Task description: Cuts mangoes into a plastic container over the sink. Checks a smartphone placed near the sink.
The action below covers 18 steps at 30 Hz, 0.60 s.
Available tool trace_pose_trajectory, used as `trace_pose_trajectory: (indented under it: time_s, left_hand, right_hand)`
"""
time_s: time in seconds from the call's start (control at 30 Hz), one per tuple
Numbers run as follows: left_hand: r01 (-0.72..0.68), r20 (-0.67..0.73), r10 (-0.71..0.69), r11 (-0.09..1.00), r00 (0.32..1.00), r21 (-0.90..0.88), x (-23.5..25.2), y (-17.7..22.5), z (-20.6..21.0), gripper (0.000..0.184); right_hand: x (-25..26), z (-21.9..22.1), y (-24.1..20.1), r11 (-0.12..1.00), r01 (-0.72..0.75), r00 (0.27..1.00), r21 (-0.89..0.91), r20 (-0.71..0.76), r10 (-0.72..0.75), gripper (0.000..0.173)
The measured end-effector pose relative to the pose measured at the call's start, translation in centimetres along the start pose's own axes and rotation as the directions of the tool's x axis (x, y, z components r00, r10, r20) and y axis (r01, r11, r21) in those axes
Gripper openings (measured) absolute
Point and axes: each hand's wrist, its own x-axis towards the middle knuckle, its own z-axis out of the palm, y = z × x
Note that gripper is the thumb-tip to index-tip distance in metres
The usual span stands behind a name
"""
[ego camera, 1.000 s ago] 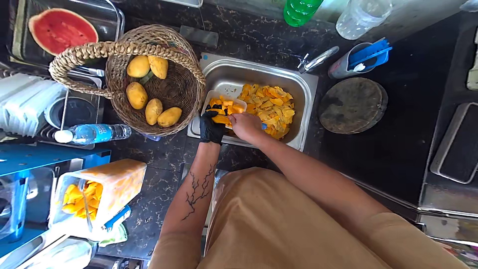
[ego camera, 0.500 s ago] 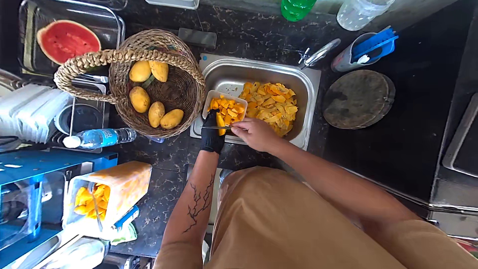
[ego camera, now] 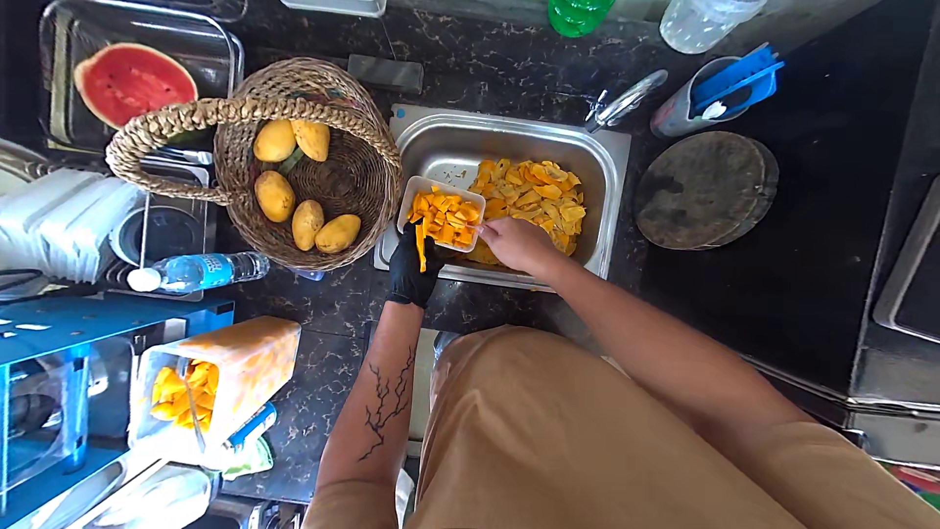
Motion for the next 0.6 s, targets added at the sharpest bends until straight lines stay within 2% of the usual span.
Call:
trace_pose_trajectory:
  time_s: [0.07, 0.1, 0.2, 0.27, 0.33, 0.43, 0.6]
  left_hand:
    - [0.053, 0.184, -0.044, 0.997, 0.982, -0.048, 0.3, 0.1, -1.1, 0.058]
    - [0.081, 0.253, -0.066, 0.996, 0.965, -0.046, 0.2, 0.2, -1.5, 0.061]
    - [0.076, 0.366, -0.081, 0.997, 0.927, 0.029, 0.0, 0.4, -2.2, 0.028]
    - [0.045, 0.319, -0.068, 0.996, 0.945, 0.078, -0.7, 0.4, -1.4, 0.037]
    - [-0.008, 0.317, -0.038, 0.989, 0.948, 0.144, -1.3, 0.4, -0.3, 0.052]
    - [-0.022, 0.250, -0.013, 0.990, 0.968, 0.138, -1.5, 0.4, 0.6, 0.046]
    - [0.026, 0.197, -0.035, 0.999, 0.980, 0.047, -1.1, 0.0, 0.8, 0.042]
  right_hand:
    - [-0.2, -0.5, 0.2, 0.998, -0.044, 0.999, 0.035, 0.011, 0.043, 0.056]
    - [-0.4, -0.7, 0.4, 0.997, -0.037, 0.999, 0.063, 0.006, 0.037, 0.056]
    - [-1.6, -0.6, 0.4, 0.980, 0.143, 0.990, 0.138, -0.029, -0.140, 0.049]
    - [-2.0, 0.6, 0.1, 0.955, 0.291, 0.955, 0.053, -0.081, -0.286, 0.043]
    - [-1.9, 1.8, -0.2, 0.940, 0.337, 0.917, -0.059, -0.206, -0.342, 0.039]
    - [-1.2, 2.4, -0.4, 0.950, 0.288, 0.911, -0.121, -0.269, -0.311, 0.040]
    - [0.4, 2.2, 0.0, 0.986, 0.168, 0.977, -0.006, -0.133, -0.167, 0.046]
